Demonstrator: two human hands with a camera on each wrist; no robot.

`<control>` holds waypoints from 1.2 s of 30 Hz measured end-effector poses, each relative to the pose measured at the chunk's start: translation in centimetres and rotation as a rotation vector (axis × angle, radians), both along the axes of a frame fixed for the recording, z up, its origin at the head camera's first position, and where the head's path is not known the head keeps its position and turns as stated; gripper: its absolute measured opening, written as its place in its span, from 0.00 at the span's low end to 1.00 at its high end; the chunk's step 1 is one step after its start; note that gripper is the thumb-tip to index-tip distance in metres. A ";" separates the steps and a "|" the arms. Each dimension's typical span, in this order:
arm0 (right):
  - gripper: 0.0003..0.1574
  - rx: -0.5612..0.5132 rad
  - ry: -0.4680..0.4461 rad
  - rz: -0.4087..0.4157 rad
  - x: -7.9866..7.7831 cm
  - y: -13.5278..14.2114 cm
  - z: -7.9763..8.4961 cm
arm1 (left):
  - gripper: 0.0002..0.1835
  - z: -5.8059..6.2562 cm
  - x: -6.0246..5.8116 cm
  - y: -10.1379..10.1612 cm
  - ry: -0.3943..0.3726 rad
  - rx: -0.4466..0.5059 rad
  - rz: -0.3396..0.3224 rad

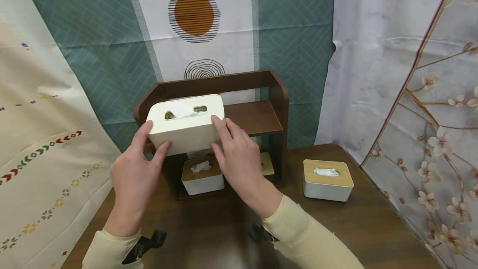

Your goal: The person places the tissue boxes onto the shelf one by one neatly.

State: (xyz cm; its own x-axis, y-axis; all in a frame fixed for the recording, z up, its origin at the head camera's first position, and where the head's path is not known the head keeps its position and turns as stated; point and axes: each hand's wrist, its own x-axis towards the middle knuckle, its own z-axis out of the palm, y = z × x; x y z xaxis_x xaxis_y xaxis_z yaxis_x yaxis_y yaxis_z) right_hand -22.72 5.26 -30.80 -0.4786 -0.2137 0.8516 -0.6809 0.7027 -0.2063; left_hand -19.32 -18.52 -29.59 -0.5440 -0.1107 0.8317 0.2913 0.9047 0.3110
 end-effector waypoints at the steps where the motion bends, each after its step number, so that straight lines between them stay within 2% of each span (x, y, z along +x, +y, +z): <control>1: 0.47 0.005 -0.003 -0.001 -0.3 -0.1 0.1 | 0.35 0.0 -0.3 0.0 -0.005 0.003 0.001; 12: 0.47 0.019 -0.036 -0.021 -3.0 -1.7 0.2 | 0.37 0.0 -3.1 -0.8 -0.073 0.020 -0.005; 21: 0.46 0.040 -0.065 -0.026 -4.6 -2.5 0.5 | 0.38 -0.4 -5.1 -1.6 -0.124 0.063 -0.006; 29: 0.47 0.074 -0.092 -0.048 -5.4 -2.7 0.1 | 0.38 -0.5 -5.9 -1.7 -0.136 0.087 -0.029; 36: 0.53 0.097 -0.122 -0.061 -5.8 -2.5 -0.2 | 0.40 -1.4 -6.0 -1.6 -0.124 0.094 -0.062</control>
